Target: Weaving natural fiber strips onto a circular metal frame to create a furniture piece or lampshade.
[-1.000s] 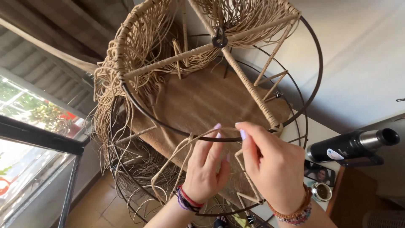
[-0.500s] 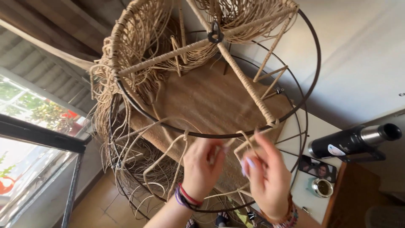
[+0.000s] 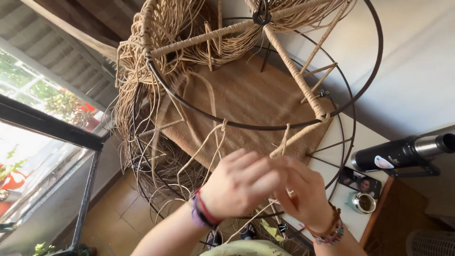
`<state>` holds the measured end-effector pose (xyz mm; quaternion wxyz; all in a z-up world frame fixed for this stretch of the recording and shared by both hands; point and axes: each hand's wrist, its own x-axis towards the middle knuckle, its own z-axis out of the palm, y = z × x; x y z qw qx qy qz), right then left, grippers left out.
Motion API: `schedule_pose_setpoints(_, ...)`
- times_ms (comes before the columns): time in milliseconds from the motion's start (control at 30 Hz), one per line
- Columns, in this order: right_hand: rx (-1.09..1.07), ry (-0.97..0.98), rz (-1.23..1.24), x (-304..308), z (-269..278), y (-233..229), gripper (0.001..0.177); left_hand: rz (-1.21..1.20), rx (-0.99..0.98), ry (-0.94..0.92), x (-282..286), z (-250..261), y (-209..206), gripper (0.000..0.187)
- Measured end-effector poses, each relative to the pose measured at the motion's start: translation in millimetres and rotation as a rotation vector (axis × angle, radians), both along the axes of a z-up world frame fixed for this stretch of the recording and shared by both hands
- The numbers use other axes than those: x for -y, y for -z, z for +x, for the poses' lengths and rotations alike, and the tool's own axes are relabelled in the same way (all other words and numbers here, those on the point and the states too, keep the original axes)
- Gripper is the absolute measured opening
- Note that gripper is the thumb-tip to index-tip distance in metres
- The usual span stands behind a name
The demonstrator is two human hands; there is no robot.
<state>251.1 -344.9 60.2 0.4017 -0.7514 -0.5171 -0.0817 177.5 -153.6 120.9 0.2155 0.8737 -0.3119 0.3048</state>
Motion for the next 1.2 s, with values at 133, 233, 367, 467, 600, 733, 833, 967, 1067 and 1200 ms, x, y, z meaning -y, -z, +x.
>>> schedule_pose_setpoints(133, 0.321, 0.239, 0.235, -11.1, 13.9, 15.7, 0.023, -0.320, 0.040, -0.242, 20.5, 17.3, -8.2, 0.009)
schedule_pose_setpoints(233, 0.387, 0.388, 0.317, -4.4, 12.2, 24.3, 0.020, -0.465, -0.086, -0.362, 26.7, 21.7, -12.2, 0.006)
schedule_pose_setpoints(367, 0.562, 0.331, 0.339, -4.5, 14.6, 20.9, 0.012, -0.458, -0.158, -0.445, 26.8, 23.7, -18.2, 0.012)
schedule_pose_setpoints(467, 0.430, 0.286, 0.302, -1.1, 8.6, 8.1, 0.013, -0.263, 0.297, -0.461, 26.9, 10.5, -6.2, 0.017)
schedule_pose_setpoints(600, 0.130, 0.183, 0.168, -2.3, 2.7, -8.4, 0.012, -0.188, 0.641, -0.224, 8.5, -16.2, 56.8, 0.011)
schedule_pose_setpoints(733, -0.332, 0.046, 0.141, 2.4, 2.3, -5.8, 0.011, -0.131, 0.144, -0.198, 15.9, -6.3, 61.8, 0.025)
schedule_pose_setpoints(833, -0.566, -0.053, 0.189, 2.6, 1.5, -7.5, 0.016, -0.146, 0.261, -0.259, 4.6, 10.1, 63.8, 0.014)
schedule_pose_setpoints(967, -0.772, -0.172, 0.294, 8.1, 8.2, 5.1, 0.018, -0.149, 0.498, -0.171, -8.0, 18.5, 66.1, 0.004)
schedule_pose_setpoints(1067, -0.947, -0.109, 0.284, 12.2, 12.5, 7.2, 0.018, -0.117, 0.525, -0.190, -7.5, 19.7, 50.6, 0.014)
schedule_pose_setpoints(1200, -1.067, -0.172, 0.319, 16.7, 16.1, 15.2, 0.018, 0.011, 0.596, -0.176, -18.9, 17.9, 38.8, 0.008)
